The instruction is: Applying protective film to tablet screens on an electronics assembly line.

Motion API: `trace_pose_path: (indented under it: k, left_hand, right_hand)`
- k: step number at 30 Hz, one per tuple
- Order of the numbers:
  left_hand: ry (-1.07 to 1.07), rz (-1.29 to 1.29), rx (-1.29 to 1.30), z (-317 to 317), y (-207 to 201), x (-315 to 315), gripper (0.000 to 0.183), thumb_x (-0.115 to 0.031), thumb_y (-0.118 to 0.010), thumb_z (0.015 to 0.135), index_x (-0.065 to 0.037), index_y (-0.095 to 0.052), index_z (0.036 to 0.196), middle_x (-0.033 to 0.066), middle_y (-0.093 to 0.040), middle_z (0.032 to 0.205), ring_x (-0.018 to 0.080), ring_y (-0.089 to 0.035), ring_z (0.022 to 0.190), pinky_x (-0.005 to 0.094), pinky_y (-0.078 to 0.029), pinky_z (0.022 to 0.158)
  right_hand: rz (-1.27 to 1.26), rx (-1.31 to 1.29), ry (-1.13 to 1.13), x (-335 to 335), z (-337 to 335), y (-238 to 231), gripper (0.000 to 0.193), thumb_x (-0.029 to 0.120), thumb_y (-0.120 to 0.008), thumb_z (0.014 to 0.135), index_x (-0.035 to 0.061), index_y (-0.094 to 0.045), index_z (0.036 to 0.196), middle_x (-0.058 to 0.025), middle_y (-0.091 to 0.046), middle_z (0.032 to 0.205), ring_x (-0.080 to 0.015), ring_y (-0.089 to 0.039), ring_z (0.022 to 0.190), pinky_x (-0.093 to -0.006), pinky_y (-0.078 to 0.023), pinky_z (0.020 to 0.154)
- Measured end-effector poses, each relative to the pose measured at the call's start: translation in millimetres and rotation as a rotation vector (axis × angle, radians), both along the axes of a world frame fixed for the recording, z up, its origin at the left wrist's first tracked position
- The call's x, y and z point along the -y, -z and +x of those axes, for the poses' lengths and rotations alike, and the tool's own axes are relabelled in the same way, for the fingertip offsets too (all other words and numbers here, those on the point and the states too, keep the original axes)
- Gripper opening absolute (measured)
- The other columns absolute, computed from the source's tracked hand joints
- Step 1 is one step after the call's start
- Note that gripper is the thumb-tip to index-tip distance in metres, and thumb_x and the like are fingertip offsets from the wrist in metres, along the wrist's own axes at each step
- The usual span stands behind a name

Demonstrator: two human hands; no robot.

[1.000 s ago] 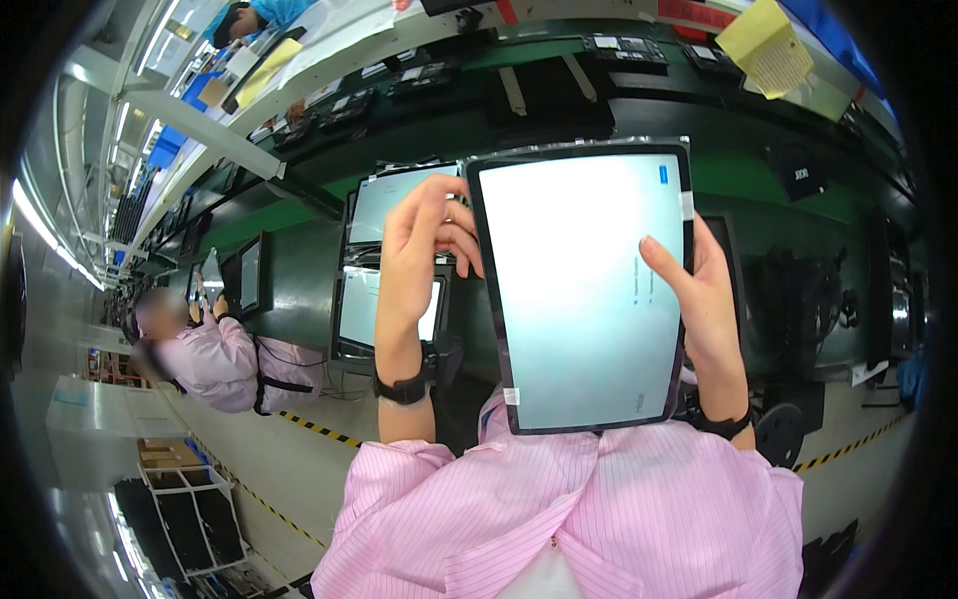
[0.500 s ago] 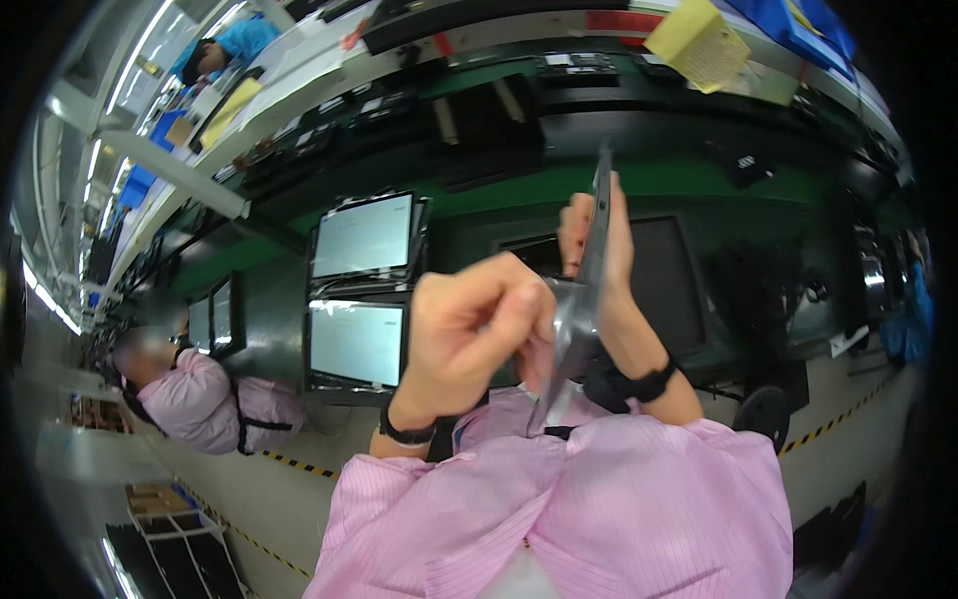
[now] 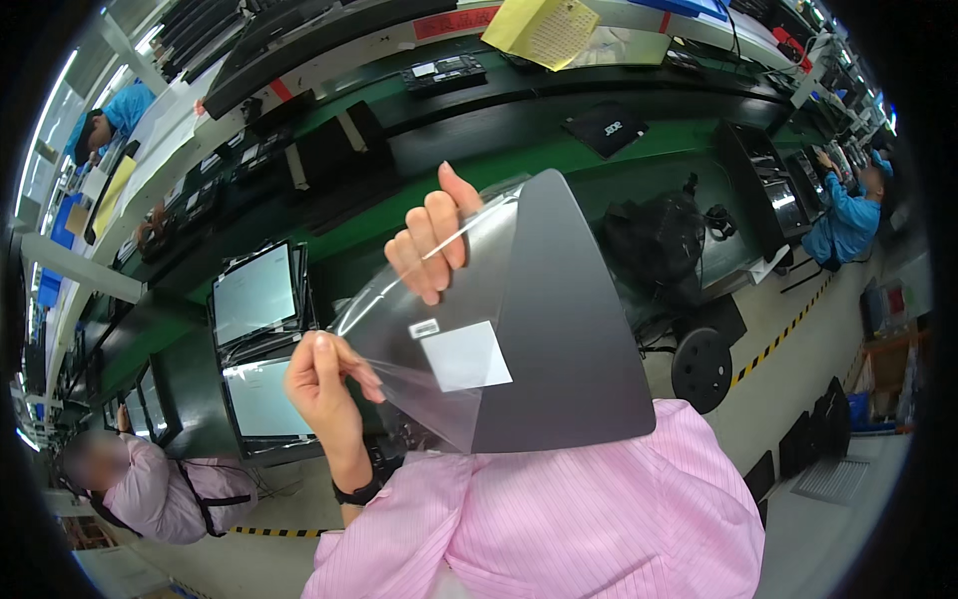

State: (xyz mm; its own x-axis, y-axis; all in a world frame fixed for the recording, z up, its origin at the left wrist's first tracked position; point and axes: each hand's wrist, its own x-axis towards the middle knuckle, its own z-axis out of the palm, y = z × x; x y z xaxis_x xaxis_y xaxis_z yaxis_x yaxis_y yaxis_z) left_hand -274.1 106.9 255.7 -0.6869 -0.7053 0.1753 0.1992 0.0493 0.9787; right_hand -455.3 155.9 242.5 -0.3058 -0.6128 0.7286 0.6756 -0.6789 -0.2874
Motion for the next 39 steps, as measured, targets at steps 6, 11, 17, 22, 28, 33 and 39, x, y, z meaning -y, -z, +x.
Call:
trace_pose_path:
  k: [6,11,17,22,28,33,39]
  left_hand:
    - [-0.046,-0.046,-0.022,-6,-7,9,0.035,-0.020,-0.038,0.097,-0.002,-0.046,0.068,0.0075,-0.050,0.051,0.0106,-0.044,0.035,0.0197,-0.033,0.032]
    - [0.006,-0.108,-0.059,-15,-24,41,0.032,-0.023,-0.044,0.096,-0.003,-0.051,0.072,0.0058,-0.053,0.053,0.0092,-0.045,0.038,0.0190,-0.035,0.034]
    - [0.117,-0.202,-0.096,-31,-48,55,0.033,-0.022,-0.042,0.096,-0.001,-0.054,0.074,0.0076,-0.056,0.054,0.0096,-0.049,0.039,0.0180,-0.035,0.038]
    - [0.074,-0.240,-0.138,-28,-66,39,0.034,-0.023,-0.043,0.096,0.000,-0.052,0.073,0.0056,-0.052,0.052,0.0080,-0.044,0.038,0.0183,-0.034,0.036]
    - [0.085,-0.891,-0.335,-1,-71,-8,0.029,-0.016,-0.038,0.096,0.003,-0.048,0.077,0.0071,-0.052,0.055,0.0080,-0.042,0.037,0.0184,-0.031,0.036]
    - [0.107,-0.359,-0.207,-25,-76,10,0.032,-0.019,-0.041,0.096,0.002,-0.053,0.075,0.0036,-0.049,0.057,0.0064,-0.042,0.041,0.0185,-0.030,0.037]
    - [0.072,-0.319,-0.210,-30,-72,15,0.031,-0.021,-0.042,0.096,0.001,-0.056,0.079,0.0033,-0.049,0.054,0.0059,-0.042,0.042,0.0178,-0.031,0.037]
  right_hand:
    - [-0.262,-0.133,-0.156,18,-24,5,0.064,0.029,-0.004,0.098,0.0069,-0.055,0.067,-0.0127,-0.059,0.061,-0.0270,-0.057,0.052,-0.0362,-0.045,0.058]
    - [-0.491,-0.302,-0.327,53,-49,7,0.058,0.028,-0.007,0.099,0.0086,-0.056,0.072,-0.0125,-0.059,0.069,-0.0267,-0.057,0.059,-0.0392,-0.044,0.060]
    - [-0.613,-0.366,-0.328,65,-69,13,0.056,0.027,-0.004,0.098,0.0095,-0.055,0.081,-0.0111,-0.057,0.077,-0.0246,-0.057,0.067,-0.0377,-0.045,0.069]
    - [-0.431,-0.340,-0.106,47,-63,13,0.059,0.028,-0.001,0.097,0.0127,-0.054,0.076,-0.0083,-0.054,0.073,-0.0203,-0.055,0.064,-0.0312,-0.046,0.067]
    - [0.096,-0.021,0.145,13,-65,13,0.059,0.037,-0.014,0.096,0.0133,-0.050,0.056,-0.0024,-0.046,0.049,-0.0209,-0.044,0.040,-0.0344,-0.039,0.042]
    - [-0.446,-0.478,-0.184,37,-92,1,0.050,0.032,-0.019,0.096,0.0123,-0.047,0.059,-0.0037,-0.046,0.053,-0.0206,-0.046,0.045,-0.0345,-0.040,0.044]
    - [-0.790,-0.464,-0.317,61,-83,-11,0.024,0.020,-0.037,0.093,0.0029,-0.051,0.083,-0.0096,-0.055,0.070,-0.0200,-0.057,0.057,-0.0303,-0.046,0.050]
